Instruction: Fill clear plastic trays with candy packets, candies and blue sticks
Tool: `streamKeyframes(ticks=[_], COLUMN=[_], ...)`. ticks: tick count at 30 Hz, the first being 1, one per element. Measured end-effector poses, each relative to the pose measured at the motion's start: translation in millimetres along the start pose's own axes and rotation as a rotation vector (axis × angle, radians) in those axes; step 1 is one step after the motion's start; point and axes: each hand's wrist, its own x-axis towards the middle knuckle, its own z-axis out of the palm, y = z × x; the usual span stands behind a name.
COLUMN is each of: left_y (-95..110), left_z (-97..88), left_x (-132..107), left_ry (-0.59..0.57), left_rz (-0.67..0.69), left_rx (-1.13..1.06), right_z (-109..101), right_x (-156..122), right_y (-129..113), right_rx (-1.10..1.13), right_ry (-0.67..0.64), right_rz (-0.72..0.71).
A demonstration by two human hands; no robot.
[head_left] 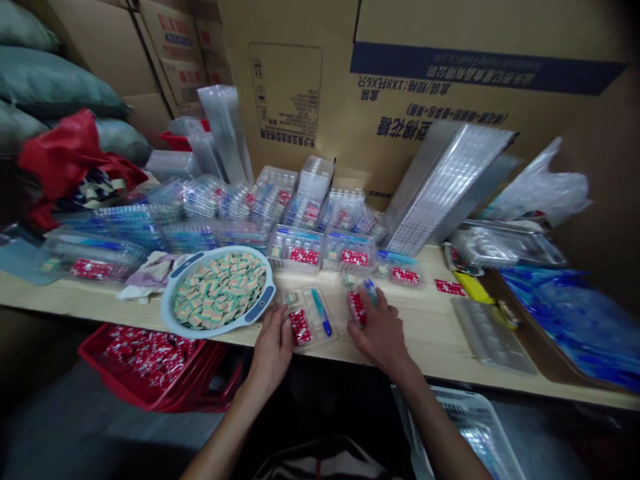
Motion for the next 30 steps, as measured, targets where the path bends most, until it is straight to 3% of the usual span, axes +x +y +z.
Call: streamKeyframes(ticks=[3, 7, 12, 16, 24, 27, 30], left_y=[7, 14, 7, 1, 0, 7, 21], left_z=[-1.2, 4.4, 12.5, 14.7, 14.8, 17.6, 17.4], left_x=[-3, -1, 23, 44, 67, 65, 59], left_ry=[-0.079, -0.051, 0.045, 0.017, -0.072, -0.162, -0.164], left_rz=[-0.065, -0.175, -0.259, -0.164, -0.027, -0.036, 0.058], left_rx=[-0.151, -0.249, -0.233, -0.206, -0.064, 0.045, 0.186], right_z=[-7, -5, 7, 13, 8, 3, -4], right_x=[-7, -16, -21, -24, -7, 14, 47], right_y=[2, -24, -60, -64, -31, 0, 41], right_rx=[0.132, 0.16, 0.023, -0.009, 0.203, 0.246, 0.174], right_ry=[0.015, 0.04, -0.039, -0.08, -0.012, 0.126, 0.294], right_rz=[-0.143, -0.374, -0.412, -0.405, -0.547, -0.434, -0.185])
